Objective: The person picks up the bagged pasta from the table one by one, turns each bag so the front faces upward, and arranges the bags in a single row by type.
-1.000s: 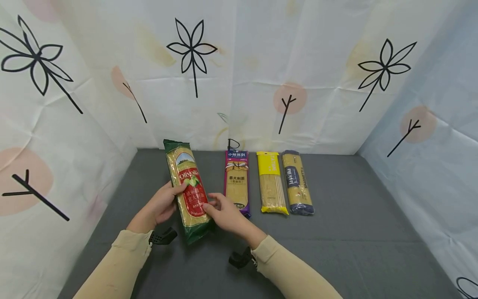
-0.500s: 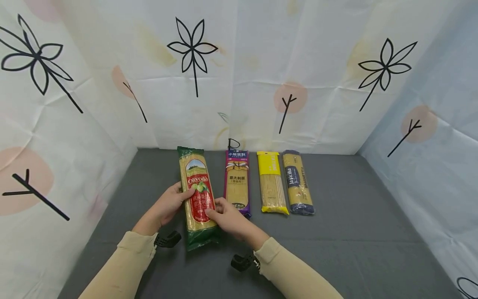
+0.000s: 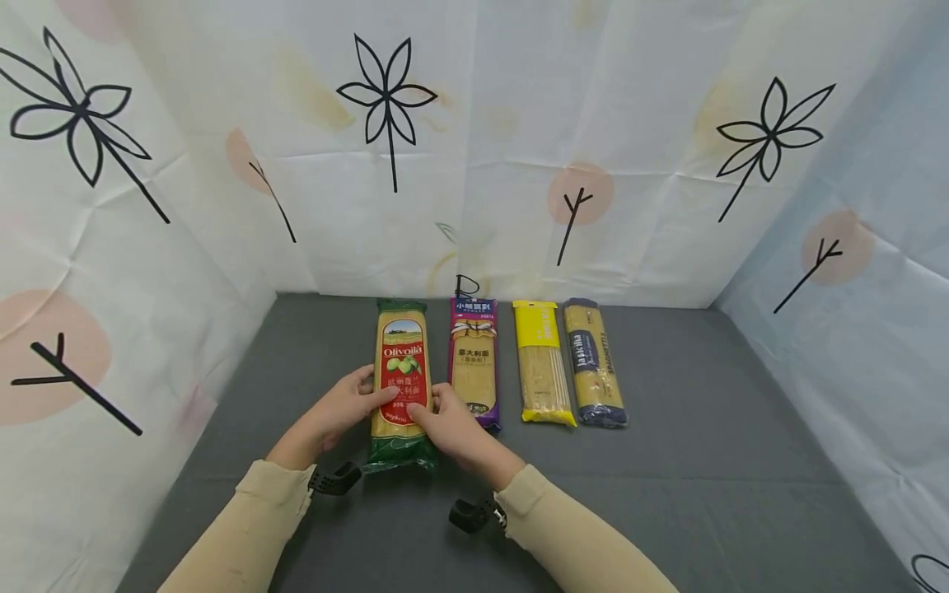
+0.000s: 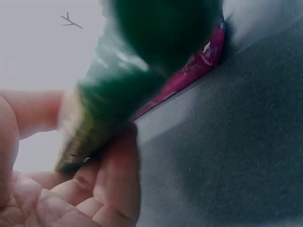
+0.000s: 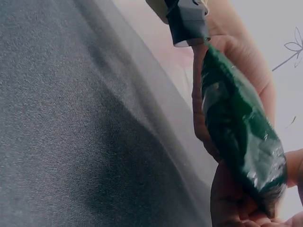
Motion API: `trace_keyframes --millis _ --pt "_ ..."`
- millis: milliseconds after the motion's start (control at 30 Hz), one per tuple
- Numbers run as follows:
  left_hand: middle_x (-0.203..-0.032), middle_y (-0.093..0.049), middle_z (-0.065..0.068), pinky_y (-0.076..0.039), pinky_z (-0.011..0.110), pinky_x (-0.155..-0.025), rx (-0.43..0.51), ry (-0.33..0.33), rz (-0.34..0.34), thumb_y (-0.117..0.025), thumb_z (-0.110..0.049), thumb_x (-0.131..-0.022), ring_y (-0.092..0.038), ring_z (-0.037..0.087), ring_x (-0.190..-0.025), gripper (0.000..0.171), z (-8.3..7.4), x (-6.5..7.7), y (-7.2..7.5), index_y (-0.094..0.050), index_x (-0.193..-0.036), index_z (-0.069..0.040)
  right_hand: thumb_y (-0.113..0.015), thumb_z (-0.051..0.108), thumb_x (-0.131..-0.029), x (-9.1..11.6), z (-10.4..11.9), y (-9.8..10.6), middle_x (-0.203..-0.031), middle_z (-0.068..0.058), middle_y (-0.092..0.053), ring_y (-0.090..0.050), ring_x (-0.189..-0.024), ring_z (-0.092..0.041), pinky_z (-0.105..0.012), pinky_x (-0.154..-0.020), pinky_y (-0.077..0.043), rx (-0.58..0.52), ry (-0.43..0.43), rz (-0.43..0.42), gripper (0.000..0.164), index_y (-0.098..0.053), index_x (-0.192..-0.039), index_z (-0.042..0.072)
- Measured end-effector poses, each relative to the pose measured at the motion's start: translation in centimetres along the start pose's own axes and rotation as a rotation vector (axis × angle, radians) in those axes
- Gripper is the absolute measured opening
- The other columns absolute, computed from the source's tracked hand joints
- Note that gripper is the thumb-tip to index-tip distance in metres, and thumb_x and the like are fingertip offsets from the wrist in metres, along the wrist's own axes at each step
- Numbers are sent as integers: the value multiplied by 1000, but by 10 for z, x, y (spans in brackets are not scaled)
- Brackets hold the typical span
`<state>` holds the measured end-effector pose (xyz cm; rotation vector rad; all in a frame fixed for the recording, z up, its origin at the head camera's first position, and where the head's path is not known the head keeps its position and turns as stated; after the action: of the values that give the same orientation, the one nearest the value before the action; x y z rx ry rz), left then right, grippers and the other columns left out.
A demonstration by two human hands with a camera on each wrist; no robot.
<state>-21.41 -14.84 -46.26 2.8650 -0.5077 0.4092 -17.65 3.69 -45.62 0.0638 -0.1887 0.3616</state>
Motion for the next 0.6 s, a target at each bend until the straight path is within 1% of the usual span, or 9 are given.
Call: trace_keyframes --millis 67,133,300,367,467,533,600 --pt "-124 -60 16 -45 48 -95 -4 2 12 -68 -38 -91 -62 23 -102 79 1 -1 1 -25 -150 -9 -59 25 -98 -3 0 0 -102 -9 -63 -63 -86 -17 -32 -75 -52 21 4 -12 36 -42 -121 3" --pt "-123 -59 15 -47 46 -93 -21 1 9 -68 -39 -90 -62 24 -101 79 1 -2 3 -27 -150 -10 -59 27 -98 -6 0 -1 -101 -8 -62 -62 -86 -16 -32 -74 -52 35 -1 -35 36 -43 -120 4" --pt "-126 -54 17 -50 42 -87 -46 -7 -25 -70 -37 -89 -59 24 -99 76 1 -2 4 -32 -150 -12 -60 26 -97 -17 -3 -4 -101 -9 -60 -61 -86 -18 -32 -73 -52 31 -19 -90 36 -43 -119 4" --pt "-132 -52 18 -48 43 -90 -32 -4 -31 -70 -35 -90 -59 25 -101 77 2 -4 5 -29 -151 -12 -61 27 -97 -22 -3 -4 -102 -9 -59 -60 -86 -18 -33 -73 -52 30 -34 -113 36 -43 -119 5" --pt "-141 -47 17 -42 48 -97 -2 5 -45 -70 -32 -90 -57 28 -110 81 4 -8 6 -23 -154 -14 -60 29 -97 -29 -2 -4 -102 -9 -57 -59 -86 -19 -32 -72 -50 24 -54 -144 35 -45 -119 7" --pt "-145 -44 16 -38 51 -101 13 4 -53 -69 -30 -91 -53 30 -118 83 5 -10 7 -19 -155 -15 -60 29 -97 -33 -1 -4 -102 -9 -57 -58 -85 -19 -32 -70 -49 24 -59 -159 35 -45 -119 6" --pt "-147 -41 15 -36 53 -103 11 2 -58 -69 -27 -91 -48 31 -123 84 7 -13 7 -16 -156 -15 -59 27 -98 -36 -1 -5 -100 -9 -57 -58 -83 -19 -31 -68 -49 56 -56 -164 34 -46 -121 5"
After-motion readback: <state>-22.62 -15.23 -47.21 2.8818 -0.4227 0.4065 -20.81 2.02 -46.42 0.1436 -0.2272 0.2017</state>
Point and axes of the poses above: each hand's wrist, its own x-axis away from the middle knuckle, its own y-axis out of the back of the hand, z = x × y, the point moved 3 cm from there along -x, towards the middle knuckle
